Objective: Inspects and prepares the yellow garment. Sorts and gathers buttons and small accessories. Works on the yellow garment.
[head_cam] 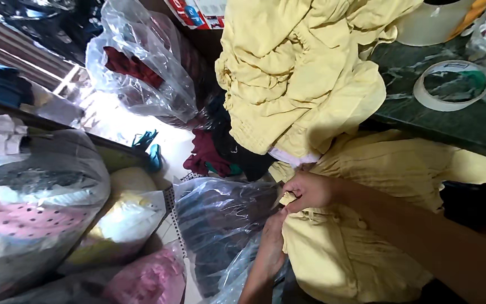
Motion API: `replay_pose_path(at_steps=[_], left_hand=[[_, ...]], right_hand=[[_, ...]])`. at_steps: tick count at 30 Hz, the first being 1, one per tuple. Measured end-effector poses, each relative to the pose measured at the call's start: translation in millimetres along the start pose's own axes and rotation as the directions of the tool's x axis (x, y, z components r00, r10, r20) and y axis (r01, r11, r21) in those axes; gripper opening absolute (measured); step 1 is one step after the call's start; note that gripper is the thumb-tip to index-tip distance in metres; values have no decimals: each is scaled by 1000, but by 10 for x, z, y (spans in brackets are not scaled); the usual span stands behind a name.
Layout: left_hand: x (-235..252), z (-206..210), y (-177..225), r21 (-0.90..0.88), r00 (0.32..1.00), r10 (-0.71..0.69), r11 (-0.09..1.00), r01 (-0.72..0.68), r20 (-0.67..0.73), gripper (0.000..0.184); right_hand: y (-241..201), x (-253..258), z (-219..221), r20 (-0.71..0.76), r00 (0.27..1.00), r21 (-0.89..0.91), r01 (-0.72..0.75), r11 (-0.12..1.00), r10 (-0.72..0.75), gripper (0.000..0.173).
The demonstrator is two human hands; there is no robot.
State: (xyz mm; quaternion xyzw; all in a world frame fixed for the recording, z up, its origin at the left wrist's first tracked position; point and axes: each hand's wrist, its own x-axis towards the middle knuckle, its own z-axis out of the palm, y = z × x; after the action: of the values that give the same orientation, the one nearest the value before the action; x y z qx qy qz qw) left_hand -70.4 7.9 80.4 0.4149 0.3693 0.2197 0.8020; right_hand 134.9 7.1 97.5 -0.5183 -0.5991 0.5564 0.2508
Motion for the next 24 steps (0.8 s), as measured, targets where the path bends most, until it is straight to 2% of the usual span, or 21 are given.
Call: replay_pose_path(at_steps=[3, 7, 11, 14, 17, 20, 24], left_hand=[[1, -19, -39, 11, 1000, 31, 999, -31, -1, 29], [15, -43, -87, 49, 991, 130, 990, -130, 8, 27], [62, -33, -118, 277, 951, 309, 915, -293, -14, 33], [54, -88, -130, 450, 916, 396, 808, -381, 64, 37], [16, -126, -107, 584, 919, 375, 722, -372, 123, 44], [0, -108, -67, 671, 935, 339, 671, -315, 99, 29], [-6, -88, -56, 760, 940, 327, 584, -285, 102, 32]], right_hand=[[-1, -12, -19, 15, 1000, -22, 9, 1000, -8, 25], [28, -16, -35, 27, 998, 109, 58, 992, -62, 14], [-8, -9, -42, 23, 1000, 172, 6, 985, -10, 8], [3, -8, -18, 7, 1000, 207, 2, 978, -4, 6], [-46, -22, 11, -6, 999, 153, -34, 988, 35, 8], [-68, -9, 42, -5, 999, 98, -47, 994, 48, 12], [-89, -17, 25, -3, 998, 67, -60, 996, 61, 13]])
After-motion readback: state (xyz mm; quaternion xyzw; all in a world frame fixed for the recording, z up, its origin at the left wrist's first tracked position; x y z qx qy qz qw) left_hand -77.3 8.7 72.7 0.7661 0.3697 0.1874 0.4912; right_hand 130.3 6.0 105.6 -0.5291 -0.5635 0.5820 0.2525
